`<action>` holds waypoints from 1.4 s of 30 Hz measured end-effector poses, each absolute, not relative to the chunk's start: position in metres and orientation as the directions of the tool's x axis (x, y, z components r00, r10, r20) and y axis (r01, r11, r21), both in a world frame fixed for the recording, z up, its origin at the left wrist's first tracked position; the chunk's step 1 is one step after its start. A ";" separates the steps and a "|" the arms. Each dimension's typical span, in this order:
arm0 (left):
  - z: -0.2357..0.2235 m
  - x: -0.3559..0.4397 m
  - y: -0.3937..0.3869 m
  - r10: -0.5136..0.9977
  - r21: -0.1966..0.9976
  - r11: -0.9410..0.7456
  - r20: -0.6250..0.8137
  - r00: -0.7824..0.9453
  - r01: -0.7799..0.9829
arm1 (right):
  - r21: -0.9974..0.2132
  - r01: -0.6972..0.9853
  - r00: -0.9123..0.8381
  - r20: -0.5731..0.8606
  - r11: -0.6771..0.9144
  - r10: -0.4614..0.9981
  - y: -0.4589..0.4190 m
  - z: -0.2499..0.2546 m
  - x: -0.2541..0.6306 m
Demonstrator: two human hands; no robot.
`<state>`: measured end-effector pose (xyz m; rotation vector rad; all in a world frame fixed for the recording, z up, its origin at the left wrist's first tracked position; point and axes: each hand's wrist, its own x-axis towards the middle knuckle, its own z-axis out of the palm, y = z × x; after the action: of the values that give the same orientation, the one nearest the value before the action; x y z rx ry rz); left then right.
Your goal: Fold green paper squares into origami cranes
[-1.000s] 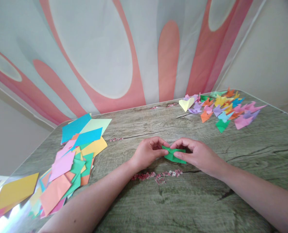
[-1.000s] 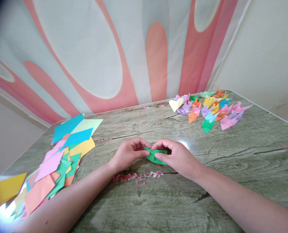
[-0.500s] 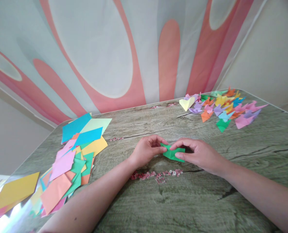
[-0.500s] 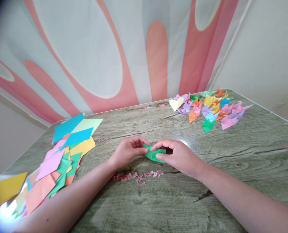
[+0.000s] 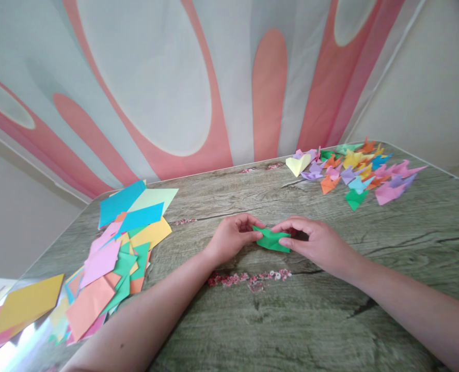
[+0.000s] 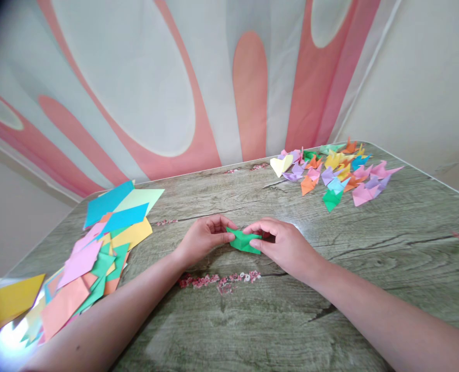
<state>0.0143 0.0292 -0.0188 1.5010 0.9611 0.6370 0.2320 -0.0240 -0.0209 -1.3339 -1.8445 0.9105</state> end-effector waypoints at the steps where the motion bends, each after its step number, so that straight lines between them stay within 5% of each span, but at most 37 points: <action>1: -0.019 0.014 0.030 0.852 0.976 0.018 -0.129 0.507 0.218 | -0.838 0.496 -0.238 0.121 0.228 0.964 -0.024 -0.021 0.232; 14: -0.015 0.012 0.032 0.866 0.905 -0.170 -0.051 0.497 0.390 | -0.818 0.508 -0.207 0.188 0.269 0.960 -0.023 -0.024 0.233; 19: -0.006 0.015 0.020 0.747 0.642 -0.624 0.326 0.579 0.444 | -0.820 0.518 -0.197 0.163 0.244 0.967 -0.023 -0.022 0.232; 24: -0.006 0.021 0.006 0.630 0.419 -0.772 0.412 0.658 0.477 | -0.880 0.449 -0.168 0.089 0.157 0.982 -0.024 -0.024 0.230; 33: -0.016 0.027 0.009 0.801 0.661 -0.568 0.307 0.513 0.490 | -0.883 0.436 -0.173 0.105 0.172 0.979 -0.024 -0.028 0.229; 42: -0.011 0.025 0.010 0.682 0.511 -0.718 0.385 0.622 0.472 | -0.885 0.428 -0.176 0.117 0.183 0.977 -0.024 -0.030 0.229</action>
<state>0.0245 0.0099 -0.0111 2.4859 0.9228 0.8075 0.2289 -0.0244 -0.0298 -1.3378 -1.7233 0.9434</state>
